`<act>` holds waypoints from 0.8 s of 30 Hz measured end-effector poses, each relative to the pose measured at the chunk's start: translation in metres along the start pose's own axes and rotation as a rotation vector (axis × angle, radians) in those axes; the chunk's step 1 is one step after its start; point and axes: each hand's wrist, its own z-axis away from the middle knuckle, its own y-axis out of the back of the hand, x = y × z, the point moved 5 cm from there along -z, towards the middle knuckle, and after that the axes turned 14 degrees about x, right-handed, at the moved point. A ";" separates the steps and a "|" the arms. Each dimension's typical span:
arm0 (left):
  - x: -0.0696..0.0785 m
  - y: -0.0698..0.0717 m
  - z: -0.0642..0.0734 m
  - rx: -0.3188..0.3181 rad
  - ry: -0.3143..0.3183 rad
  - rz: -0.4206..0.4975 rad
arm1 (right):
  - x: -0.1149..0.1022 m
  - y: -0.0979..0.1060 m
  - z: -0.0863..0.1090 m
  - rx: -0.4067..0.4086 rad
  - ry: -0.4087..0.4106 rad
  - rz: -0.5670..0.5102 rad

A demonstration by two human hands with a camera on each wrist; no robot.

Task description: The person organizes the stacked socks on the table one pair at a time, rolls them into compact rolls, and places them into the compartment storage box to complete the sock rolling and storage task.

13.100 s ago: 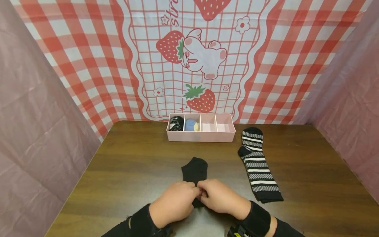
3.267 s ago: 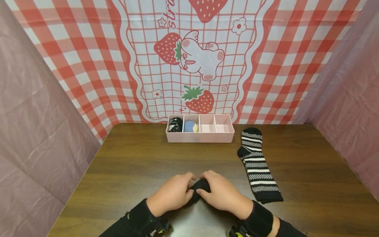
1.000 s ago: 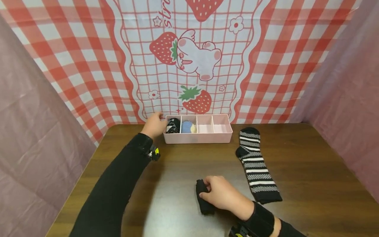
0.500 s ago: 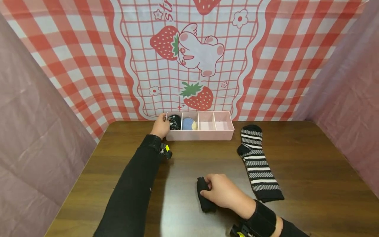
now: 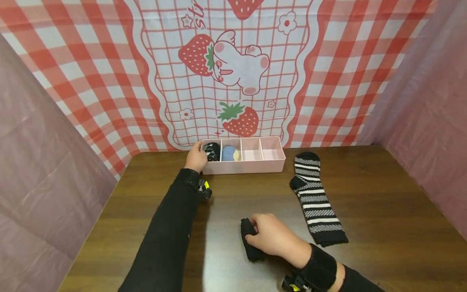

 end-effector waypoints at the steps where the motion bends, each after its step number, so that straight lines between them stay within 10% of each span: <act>1: 0.001 0.000 0.000 0.000 -0.004 0.001 | 0.000 0.000 -0.001 0.005 0.000 0.007; 12: 0.003 0.001 0.002 0.004 -0.004 -0.014 | -0.017 -0.003 -0.016 -0.086 0.114 0.178; 24: 0.002 0.000 0.005 -0.012 -0.017 -0.028 | -0.025 0.073 -0.100 0.013 0.096 0.480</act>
